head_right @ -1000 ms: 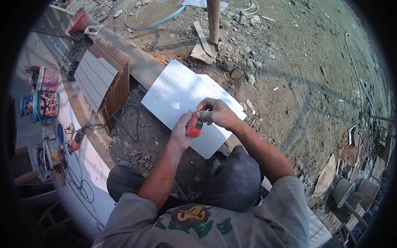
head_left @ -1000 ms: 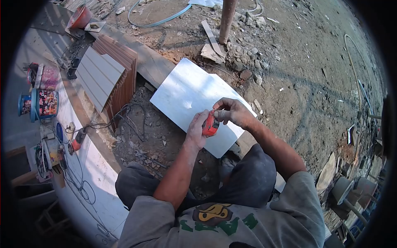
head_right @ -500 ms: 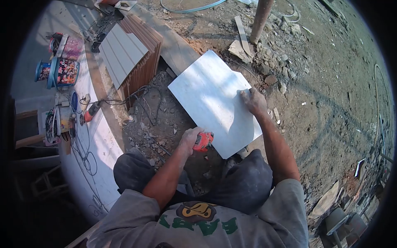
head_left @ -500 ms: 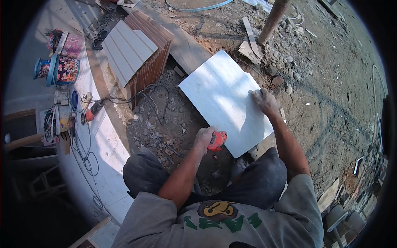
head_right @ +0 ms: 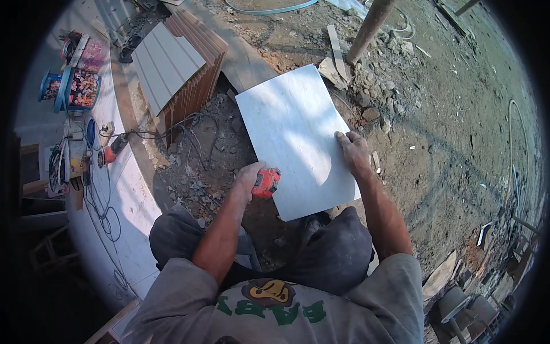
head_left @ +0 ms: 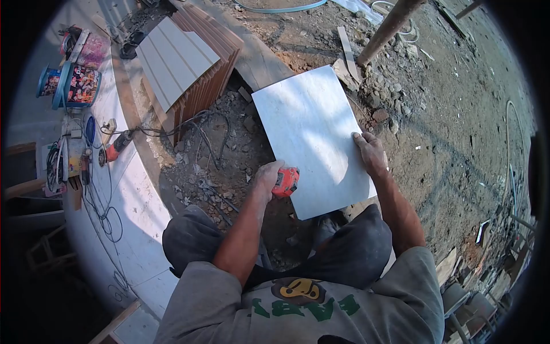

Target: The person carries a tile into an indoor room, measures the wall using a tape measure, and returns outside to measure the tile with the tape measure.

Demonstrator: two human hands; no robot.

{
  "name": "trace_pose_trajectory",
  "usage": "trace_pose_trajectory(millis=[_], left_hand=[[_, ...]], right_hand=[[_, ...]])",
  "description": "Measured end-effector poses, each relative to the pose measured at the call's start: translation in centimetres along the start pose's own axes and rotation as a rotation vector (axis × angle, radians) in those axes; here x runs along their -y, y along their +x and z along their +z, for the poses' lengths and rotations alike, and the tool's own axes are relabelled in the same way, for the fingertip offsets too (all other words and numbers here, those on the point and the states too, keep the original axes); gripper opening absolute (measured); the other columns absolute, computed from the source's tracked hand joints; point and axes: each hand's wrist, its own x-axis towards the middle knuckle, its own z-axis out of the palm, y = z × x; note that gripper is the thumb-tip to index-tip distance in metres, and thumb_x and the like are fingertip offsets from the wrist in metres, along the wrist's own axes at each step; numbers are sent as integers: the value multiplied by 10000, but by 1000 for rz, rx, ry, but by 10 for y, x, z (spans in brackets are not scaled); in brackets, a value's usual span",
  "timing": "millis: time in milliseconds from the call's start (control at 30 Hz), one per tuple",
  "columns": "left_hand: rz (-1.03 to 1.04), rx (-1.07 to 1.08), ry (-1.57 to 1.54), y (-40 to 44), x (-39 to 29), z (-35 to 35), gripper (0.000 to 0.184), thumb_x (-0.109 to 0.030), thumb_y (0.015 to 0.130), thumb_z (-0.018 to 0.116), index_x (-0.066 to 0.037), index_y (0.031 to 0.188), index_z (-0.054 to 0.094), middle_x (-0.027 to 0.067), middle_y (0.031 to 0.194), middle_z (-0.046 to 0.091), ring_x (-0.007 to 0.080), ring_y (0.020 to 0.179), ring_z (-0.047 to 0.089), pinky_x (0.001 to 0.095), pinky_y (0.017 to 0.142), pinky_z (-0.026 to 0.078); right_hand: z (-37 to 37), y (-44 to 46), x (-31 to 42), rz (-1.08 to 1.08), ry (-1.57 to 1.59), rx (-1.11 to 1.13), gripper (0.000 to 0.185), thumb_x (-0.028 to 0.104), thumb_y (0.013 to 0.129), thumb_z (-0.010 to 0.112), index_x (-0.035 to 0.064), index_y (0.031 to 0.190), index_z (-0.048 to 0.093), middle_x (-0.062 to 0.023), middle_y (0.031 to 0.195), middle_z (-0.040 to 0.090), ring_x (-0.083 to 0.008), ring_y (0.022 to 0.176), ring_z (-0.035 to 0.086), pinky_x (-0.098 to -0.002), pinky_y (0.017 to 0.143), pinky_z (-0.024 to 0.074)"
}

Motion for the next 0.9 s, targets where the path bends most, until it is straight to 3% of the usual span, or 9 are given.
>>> trace_pose_trajectory(millis=[167, 233, 267, 333, 367, 467, 567, 667, 900], left_hand=[[136, -37, 302, 26, -47, -12, 303, -258, 831, 564, 23, 914, 641, 57, 792, 638, 141, 694, 618, 303, 636, 496], [316, -77, 721, 47, -63, -21, 263, -241, 809, 566, -1, 869, 657, 106, 803, 663, 197, 703, 637, 319, 635, 489], [314, -73, 724, 58, -75, -28, 263, -241, 809, 566, -1, 869, 657, 106, 803, 663, 197, 703, 637, 319, 635, 489], [809, 79, 1473, 77, -99, -35, 400, -370, 802, 441, -52, 894, 666, 188, 980, 634, 354, 876, 613, 411, 785, 469], [813, 85, 1474, 76, -109, -26, 400, -370, 802, 441, -52, 894, 666, 188, 980, 634, 354, 876, 613, 411, 785, 469], [412, 0, 1558, 61, -145, 6, 449, -388, 772, 438, -77, 1009, 659, 199, 1076, 607, 354, 1001, 582, 415, 868, 452], [326, -3, 1634, 67, -146, 27, 440, -371, 757, 457, -77, 1015, 658, 205, 1093, 604, 365, 1018, 575, 410, 881, 449], [351, -90, 1651, 72, -128, 35, 395, -425, 738, 486, -137, 919, 687, 146, 963, 648, 334, 913, 603, 391, 807, 462], [297, -45, 1515, 78, -106, 31, 419, -422, 734, 489, -112, 926, 695, 172, 995, 650, 360, 939, 601, 388, 834, 459]], right_hand=[[-12, -29, -40, -47, 173, 92, 212, 249, 879, 603, 72, 764, 586, 31, 667, 552, -49, 566, 465, -215, 523, 375], [-6, -66, -12, 33, 126, 147, 223, 250, 862, 627, 72, 736, 582, 26, 662, 558, -63, 563, 472, -237, 532, 378], [-8, -63, -39, 31, 161, 218, 221, 244, 846, 648, 64, 736, 581, 14, 654, 560, -75, 562, 479, -247, 541, 383], [-9, -73, -52, 207, 220, 365, 189, 210, 837, 655, 29, 804, 612, -63, 709, 620, -128, 598, 577, -256, 575, 467], [-1, -83, -48, 332, 307, 422, 190, 197, 837, 653, 10, 837, 620, -96, 739, 642, -154, 621, 614, -266, 595, 502], [16, -95, -75, 527, 417, 513, 290, 219, 857, 633, -48, 969, 607, -142, 881, 658, -197, 727, 654, -284, 683, 544], [35, -102, -88, 658, 365, 683, 348, 281, 885, 595, -47, 1003, 607, -139, 938, 655, -189, 795, 649, -280, 701, 541], [37, -116, -82, 788, 215, 729, 399, 339, 913, 537, -42, 1006, 611, -128, 957, 654, -184, 840, 640, -279, 723, 538], [31, -116, -98, 876, 200, 731, 468, 390, 945, 445, -40, 1082, 571, -125, 1003, 644, -202, 822, 638, -284, 721, 537]])
